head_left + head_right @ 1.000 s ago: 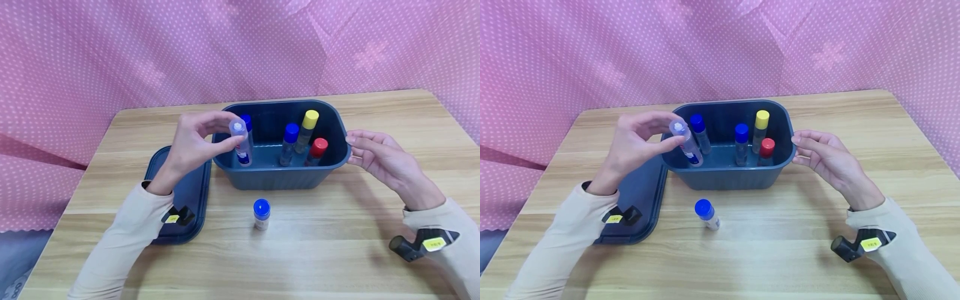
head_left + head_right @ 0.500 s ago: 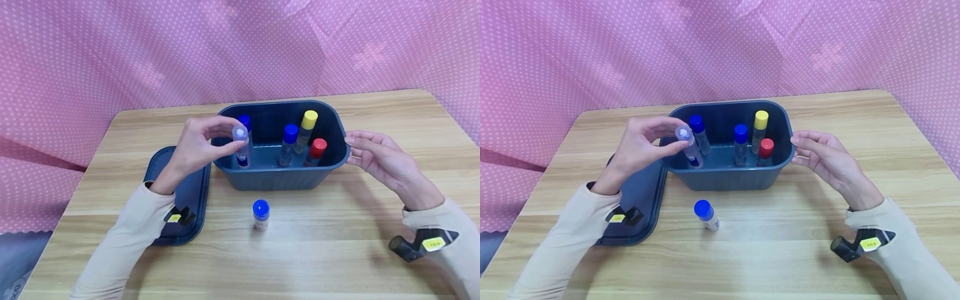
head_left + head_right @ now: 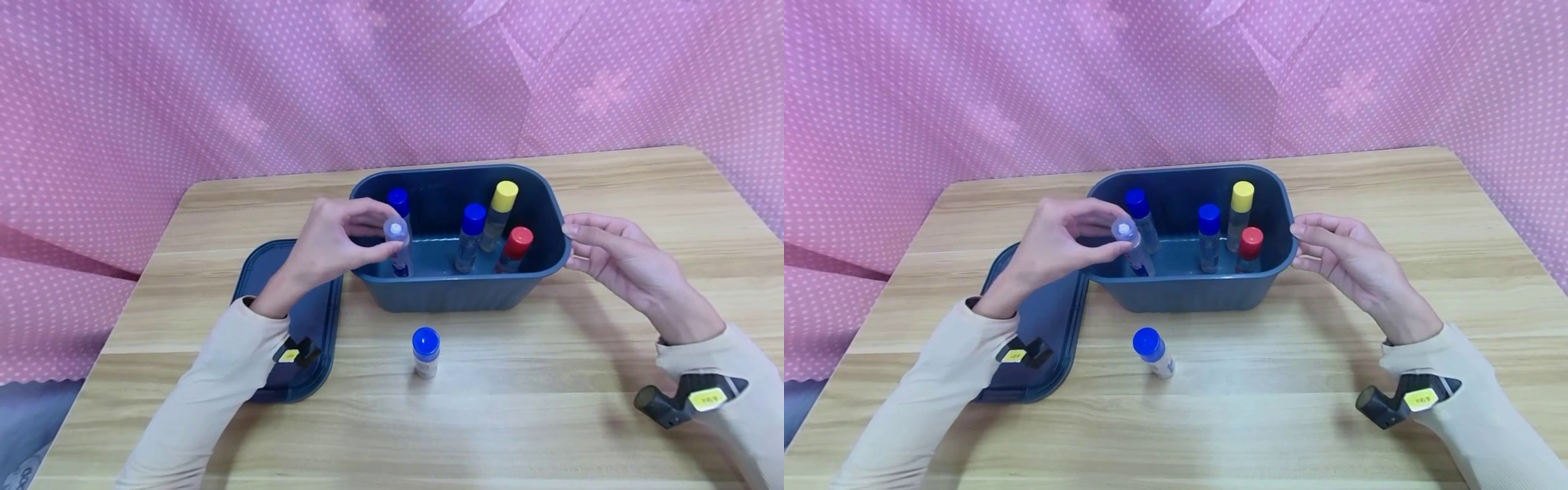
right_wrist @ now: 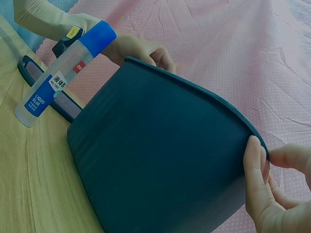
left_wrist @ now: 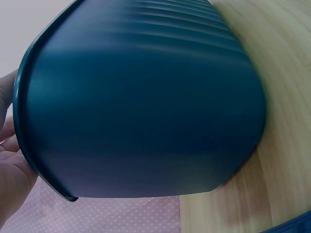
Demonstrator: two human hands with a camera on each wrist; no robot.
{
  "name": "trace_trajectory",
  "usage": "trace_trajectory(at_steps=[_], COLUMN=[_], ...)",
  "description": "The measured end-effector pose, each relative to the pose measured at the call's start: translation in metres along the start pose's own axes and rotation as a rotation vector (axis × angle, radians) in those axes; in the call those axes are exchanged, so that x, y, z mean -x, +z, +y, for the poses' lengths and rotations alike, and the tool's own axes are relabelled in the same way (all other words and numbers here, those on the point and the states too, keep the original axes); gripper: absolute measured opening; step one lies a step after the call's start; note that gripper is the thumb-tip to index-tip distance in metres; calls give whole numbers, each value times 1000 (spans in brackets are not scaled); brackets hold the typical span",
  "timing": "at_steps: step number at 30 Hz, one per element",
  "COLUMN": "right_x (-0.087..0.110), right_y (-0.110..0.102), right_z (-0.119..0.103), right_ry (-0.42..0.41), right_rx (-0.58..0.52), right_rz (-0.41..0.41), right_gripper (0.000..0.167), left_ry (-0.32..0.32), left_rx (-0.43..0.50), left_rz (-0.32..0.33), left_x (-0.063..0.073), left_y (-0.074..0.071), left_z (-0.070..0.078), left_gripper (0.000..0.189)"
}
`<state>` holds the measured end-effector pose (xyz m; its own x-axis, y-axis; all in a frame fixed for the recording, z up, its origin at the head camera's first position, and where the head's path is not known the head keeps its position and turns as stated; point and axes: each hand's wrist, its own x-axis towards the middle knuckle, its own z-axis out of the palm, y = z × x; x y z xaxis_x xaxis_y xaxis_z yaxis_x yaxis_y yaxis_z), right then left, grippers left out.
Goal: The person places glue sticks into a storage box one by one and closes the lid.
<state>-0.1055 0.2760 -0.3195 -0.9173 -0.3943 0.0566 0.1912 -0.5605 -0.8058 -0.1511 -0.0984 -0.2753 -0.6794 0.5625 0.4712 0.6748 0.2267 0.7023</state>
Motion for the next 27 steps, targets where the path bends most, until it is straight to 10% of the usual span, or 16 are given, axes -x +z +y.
trace_trajectory(at_steps=[27], right_x=[0], right_y=[1], right_z=[1], right_ry=[-1], right_rx=[-29], right_rz=[-4], right_gripper=[31], left_ry=[-127], left_rx=[-247], left_rz=[-358], left_x=[-16], left_y=[0], left_z=[10], left_gripper=[20])
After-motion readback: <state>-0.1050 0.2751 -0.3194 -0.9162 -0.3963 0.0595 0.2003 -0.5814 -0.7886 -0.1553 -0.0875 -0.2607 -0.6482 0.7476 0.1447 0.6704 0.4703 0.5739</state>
